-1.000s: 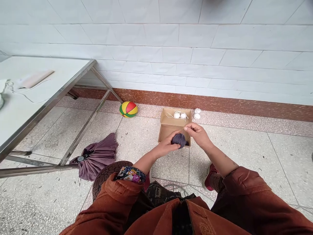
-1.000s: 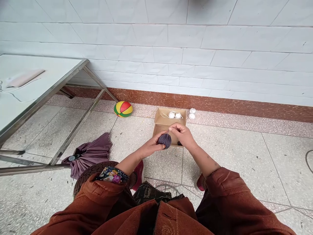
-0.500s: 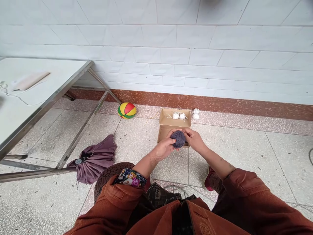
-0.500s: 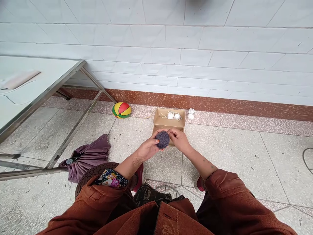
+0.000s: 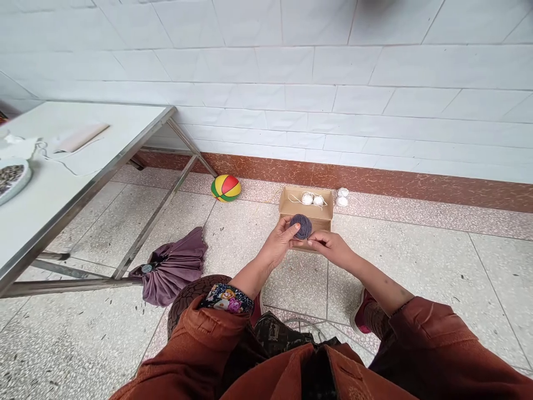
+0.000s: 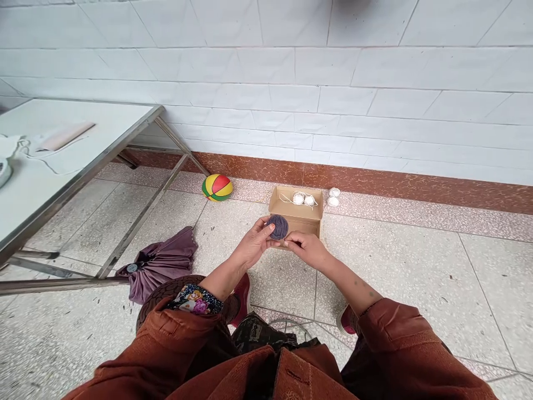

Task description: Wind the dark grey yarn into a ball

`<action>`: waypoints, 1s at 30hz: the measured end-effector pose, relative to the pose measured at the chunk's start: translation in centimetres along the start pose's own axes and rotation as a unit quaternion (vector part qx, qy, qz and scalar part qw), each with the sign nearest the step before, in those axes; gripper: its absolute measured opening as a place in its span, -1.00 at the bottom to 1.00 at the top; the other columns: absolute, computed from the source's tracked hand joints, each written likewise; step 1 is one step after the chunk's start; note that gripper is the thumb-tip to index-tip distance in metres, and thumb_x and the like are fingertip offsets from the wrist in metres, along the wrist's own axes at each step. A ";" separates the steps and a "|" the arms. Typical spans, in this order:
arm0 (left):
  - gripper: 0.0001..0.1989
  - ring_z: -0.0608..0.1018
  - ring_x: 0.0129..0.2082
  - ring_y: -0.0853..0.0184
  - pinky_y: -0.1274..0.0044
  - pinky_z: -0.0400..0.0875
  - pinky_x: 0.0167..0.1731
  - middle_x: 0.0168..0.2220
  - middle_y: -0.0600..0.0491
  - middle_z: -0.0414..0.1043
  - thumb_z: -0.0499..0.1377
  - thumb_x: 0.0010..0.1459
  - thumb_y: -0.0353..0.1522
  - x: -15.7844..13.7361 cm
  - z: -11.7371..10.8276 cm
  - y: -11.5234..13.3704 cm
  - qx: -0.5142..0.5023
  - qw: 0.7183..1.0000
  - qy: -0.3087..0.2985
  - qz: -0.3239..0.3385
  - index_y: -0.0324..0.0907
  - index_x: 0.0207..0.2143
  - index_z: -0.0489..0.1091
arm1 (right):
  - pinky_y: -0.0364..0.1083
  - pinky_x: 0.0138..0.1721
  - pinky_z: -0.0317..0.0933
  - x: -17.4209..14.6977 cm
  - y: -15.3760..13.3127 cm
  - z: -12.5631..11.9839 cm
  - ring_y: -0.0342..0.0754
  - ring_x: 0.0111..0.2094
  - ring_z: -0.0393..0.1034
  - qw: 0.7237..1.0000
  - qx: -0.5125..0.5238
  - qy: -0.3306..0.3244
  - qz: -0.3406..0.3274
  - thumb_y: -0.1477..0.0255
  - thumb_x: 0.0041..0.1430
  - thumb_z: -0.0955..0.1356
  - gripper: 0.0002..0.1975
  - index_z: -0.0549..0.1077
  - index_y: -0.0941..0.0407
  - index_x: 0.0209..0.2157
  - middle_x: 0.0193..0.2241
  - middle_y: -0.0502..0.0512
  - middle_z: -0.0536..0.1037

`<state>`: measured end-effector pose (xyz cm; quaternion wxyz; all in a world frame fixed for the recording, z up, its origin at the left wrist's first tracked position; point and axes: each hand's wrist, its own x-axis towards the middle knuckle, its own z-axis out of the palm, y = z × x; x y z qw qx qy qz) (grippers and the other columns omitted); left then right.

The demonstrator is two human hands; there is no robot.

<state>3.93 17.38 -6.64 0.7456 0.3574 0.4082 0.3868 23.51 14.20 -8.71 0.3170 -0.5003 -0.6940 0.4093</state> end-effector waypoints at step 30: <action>-0.52 0.50 -0.13 0.26 0.40 0.34 0.00 -0.14 0.00 0.50 0.41 -0.10 -0.31 0.2 -0.2 0.0 0.076 0.996 -0.003 0.049 -0.20 -0.09 0.45 | -0.05 -0.23 0.31 -0.4 0.0 0.7 0.00 -0.33 0.46 0.999 -0.023 -0.003 -0.040 0.29 0.35 0.30 -0.75 0.54 0.06 -0.36 -0.39 0.07 0.58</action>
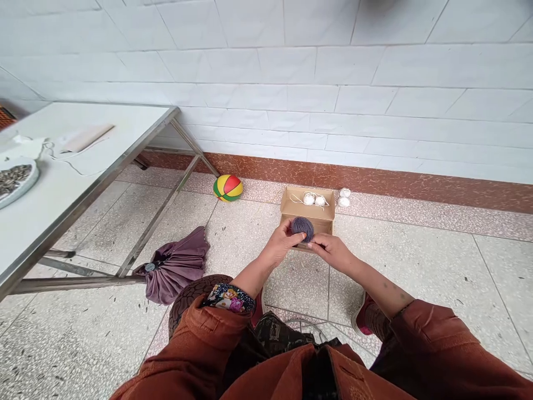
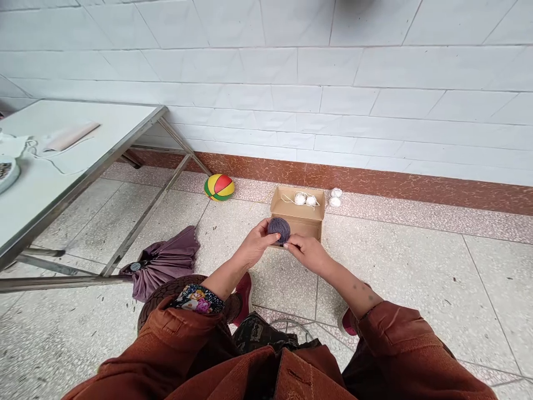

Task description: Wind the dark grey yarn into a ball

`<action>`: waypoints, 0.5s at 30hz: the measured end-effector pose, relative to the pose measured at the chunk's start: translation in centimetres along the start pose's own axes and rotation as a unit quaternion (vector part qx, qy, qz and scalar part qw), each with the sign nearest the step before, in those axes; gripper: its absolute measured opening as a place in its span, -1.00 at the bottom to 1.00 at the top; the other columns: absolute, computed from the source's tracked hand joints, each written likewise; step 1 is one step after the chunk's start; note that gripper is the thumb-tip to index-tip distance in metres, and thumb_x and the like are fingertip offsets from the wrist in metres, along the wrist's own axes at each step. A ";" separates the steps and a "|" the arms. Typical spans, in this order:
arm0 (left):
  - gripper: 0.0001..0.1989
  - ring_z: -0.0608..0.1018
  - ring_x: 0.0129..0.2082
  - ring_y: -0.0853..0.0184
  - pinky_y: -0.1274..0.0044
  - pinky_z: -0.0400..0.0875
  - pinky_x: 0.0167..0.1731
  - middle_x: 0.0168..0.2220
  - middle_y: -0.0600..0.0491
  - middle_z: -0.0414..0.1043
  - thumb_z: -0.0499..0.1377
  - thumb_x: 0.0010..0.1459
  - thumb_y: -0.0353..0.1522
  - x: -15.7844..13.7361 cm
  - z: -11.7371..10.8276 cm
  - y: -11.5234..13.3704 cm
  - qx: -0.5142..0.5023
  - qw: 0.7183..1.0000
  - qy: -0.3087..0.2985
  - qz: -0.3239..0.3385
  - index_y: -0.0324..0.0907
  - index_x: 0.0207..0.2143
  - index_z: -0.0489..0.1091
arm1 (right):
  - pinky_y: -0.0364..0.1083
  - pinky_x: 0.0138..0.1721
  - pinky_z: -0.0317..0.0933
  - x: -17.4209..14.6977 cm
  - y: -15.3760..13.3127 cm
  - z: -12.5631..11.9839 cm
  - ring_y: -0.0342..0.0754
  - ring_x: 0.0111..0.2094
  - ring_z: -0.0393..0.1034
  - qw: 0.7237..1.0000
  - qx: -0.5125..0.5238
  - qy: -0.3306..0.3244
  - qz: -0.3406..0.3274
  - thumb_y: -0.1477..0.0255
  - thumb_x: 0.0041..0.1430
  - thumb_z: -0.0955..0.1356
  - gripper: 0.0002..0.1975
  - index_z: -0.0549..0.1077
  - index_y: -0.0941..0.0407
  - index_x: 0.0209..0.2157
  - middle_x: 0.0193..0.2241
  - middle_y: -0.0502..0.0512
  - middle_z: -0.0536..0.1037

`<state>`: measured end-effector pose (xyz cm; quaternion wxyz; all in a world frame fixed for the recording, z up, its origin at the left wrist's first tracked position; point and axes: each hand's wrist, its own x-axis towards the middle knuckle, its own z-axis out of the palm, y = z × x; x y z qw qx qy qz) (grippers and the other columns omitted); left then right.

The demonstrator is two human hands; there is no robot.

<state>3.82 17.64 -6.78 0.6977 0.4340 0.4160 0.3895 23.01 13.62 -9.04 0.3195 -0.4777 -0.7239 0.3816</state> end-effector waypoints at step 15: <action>-0.17 0.50 -0.16 0.31 0.45 0.36 -0.12 -0.10 0.02 0.45 0.43 -0.14 -0.43 -1.2 0.2 -0.2 0.010 0.989 -0.148 -0.017 -0.06 0.22 0.27 | -0.06 -0.30 0.28 1.9 1.0 -1.1 -0.02 -0.40 0.38 0.988 0.052 0.119 0.077 0.16 0.29 0.31 -0.70 0.49 0.07 -0.37 -0.46 0.02 0.51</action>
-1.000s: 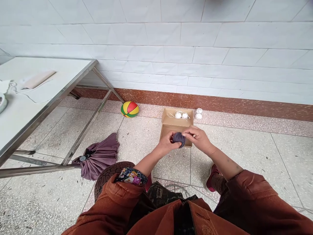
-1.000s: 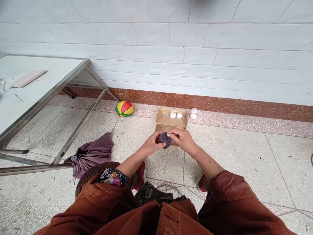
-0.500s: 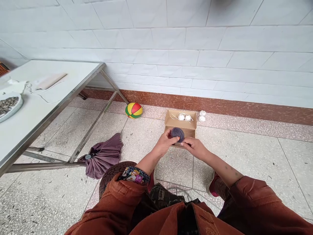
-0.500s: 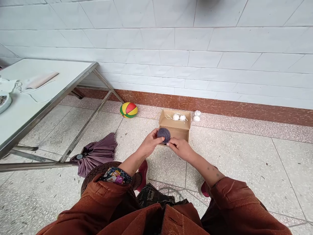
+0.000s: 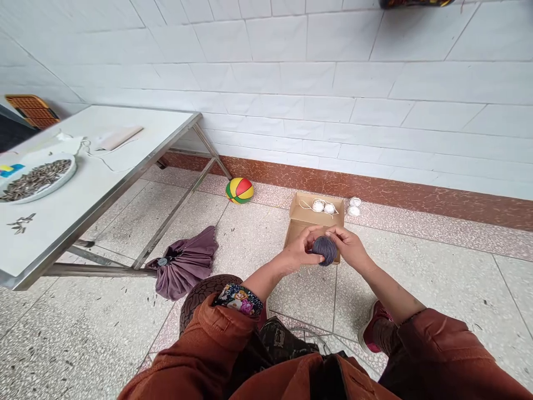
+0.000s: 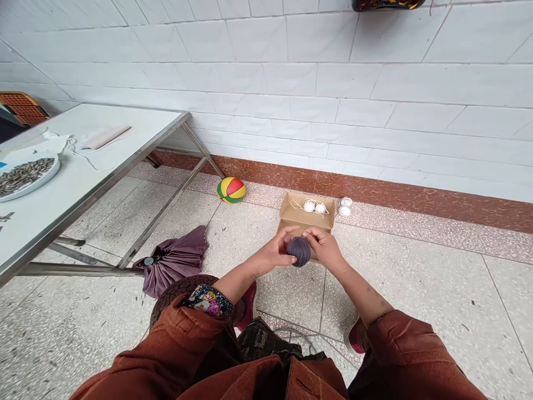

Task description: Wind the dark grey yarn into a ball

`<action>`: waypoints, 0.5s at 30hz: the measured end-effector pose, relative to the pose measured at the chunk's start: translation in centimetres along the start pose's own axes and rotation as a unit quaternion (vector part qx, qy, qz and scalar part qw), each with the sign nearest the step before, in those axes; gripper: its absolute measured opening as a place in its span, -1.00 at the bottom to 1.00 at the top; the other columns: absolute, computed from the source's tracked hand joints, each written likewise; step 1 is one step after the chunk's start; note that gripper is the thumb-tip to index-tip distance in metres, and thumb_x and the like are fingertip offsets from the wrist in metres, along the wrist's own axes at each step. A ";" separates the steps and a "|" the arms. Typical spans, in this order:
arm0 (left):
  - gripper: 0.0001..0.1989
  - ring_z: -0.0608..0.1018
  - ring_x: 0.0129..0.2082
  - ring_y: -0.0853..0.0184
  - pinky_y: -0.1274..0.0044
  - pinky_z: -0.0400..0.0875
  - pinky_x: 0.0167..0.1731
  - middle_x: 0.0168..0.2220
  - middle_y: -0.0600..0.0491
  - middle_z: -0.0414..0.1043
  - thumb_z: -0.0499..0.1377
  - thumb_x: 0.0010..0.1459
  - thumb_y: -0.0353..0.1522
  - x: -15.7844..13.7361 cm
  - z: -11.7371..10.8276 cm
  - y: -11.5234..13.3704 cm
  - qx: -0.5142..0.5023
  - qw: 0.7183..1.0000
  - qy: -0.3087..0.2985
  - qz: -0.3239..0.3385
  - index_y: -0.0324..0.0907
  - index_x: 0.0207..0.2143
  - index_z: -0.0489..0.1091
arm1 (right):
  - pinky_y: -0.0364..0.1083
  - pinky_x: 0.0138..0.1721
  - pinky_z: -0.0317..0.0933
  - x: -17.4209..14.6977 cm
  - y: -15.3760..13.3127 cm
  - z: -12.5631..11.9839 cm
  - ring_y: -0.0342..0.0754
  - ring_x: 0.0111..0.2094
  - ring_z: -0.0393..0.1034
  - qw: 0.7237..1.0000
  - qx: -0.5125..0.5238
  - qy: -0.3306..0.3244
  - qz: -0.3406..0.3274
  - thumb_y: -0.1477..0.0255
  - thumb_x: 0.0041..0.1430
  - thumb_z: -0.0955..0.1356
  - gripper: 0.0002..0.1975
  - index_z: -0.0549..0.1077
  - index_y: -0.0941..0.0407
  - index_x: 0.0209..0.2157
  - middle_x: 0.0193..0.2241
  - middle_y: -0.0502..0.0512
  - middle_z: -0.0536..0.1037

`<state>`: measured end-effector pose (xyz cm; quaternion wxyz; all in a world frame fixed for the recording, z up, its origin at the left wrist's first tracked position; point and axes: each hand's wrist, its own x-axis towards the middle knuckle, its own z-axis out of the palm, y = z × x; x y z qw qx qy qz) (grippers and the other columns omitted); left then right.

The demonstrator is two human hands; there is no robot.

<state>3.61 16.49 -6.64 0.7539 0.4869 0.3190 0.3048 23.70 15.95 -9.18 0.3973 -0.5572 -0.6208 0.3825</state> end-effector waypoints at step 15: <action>-0.49 0.52 -0.10 0.21 0.37 0.39 -0.01 -0.06 -0.06 0.46 0.38 -0.17 -0.41 1.0 -1.6 -0.8 0.152 0.964 0.219 0.009 -0.20 -0.07 0.48 | -0.08 -0.24 0.34 -1.6 -3.0 0.1 -0.03 -0.31 0.49 0.979 -0.059 -0.065 -0.182 0.32 0.41 0.29 -0.80 0.53 0.04 -0.24 -0.34 0.07 0.59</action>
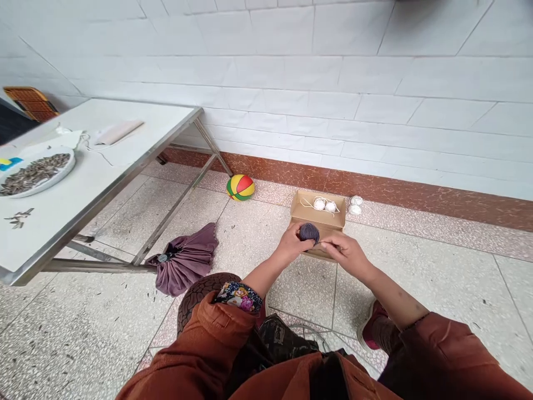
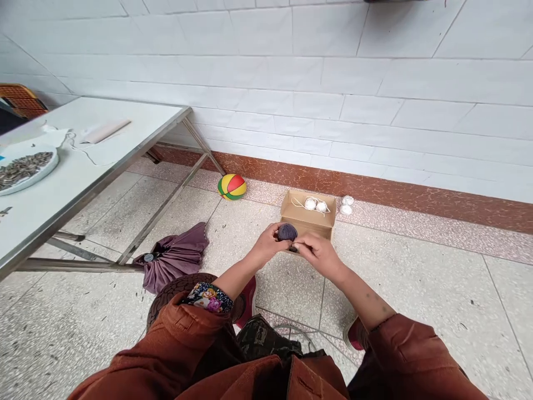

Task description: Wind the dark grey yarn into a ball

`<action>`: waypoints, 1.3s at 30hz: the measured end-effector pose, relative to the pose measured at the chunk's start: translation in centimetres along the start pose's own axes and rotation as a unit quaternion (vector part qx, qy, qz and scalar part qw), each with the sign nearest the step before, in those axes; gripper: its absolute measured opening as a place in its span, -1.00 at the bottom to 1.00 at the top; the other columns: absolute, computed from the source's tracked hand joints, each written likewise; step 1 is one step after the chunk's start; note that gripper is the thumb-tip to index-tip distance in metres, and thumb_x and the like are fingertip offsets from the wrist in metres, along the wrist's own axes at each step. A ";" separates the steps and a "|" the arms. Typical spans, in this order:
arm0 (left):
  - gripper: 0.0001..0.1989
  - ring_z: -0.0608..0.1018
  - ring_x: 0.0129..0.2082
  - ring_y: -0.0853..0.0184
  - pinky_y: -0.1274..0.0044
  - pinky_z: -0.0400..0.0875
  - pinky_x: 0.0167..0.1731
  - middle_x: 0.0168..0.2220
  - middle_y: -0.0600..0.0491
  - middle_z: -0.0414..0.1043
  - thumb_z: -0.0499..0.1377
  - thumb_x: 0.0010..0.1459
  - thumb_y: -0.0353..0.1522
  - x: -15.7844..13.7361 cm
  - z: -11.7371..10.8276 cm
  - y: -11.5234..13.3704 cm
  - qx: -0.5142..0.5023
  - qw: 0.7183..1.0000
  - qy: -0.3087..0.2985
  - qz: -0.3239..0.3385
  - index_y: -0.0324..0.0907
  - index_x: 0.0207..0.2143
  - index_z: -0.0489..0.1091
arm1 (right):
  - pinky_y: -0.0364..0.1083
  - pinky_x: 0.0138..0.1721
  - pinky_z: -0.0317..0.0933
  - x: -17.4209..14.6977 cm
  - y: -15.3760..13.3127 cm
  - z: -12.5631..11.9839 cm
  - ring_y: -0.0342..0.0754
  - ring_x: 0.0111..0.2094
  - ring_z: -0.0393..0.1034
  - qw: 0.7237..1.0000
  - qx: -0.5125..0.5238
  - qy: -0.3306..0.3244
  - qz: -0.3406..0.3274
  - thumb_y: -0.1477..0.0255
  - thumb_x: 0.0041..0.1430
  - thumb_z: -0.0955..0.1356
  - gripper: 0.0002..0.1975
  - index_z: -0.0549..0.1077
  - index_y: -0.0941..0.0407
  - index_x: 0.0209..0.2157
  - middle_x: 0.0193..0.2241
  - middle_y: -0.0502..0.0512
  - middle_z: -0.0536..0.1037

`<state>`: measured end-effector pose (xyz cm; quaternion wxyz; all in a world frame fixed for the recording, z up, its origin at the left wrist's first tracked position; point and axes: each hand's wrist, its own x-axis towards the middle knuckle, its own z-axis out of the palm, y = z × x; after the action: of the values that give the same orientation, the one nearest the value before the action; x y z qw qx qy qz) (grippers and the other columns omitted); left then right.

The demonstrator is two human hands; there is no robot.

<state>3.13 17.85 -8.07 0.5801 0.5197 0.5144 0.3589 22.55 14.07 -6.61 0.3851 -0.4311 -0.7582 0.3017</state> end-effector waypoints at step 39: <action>-0.44 0.52 -0.11 0.24 0.39 0.37 -0.01 -0.14 0.02 0.53 0.41 -0.17 -0.40 0.4 2.9 1.1 -0.125 0.986 -0.068 -0.083 -0.16 -0.03 0.46 | -0.09 -0.29 0.31 -1.6 -0.3 -1.1 -0.07 -0.37 0.43 0.997 0.045 0.012 0.069 0.27 0.38 0.33 -0.77 0.56 0.07 -0.28 -0.39 0.06 0.54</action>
<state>6.17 17.82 -7.35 0.7019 0.4220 0.4660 0.3350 23.83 12.66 -6.30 0.3914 -0.4679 -0.7077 0.3564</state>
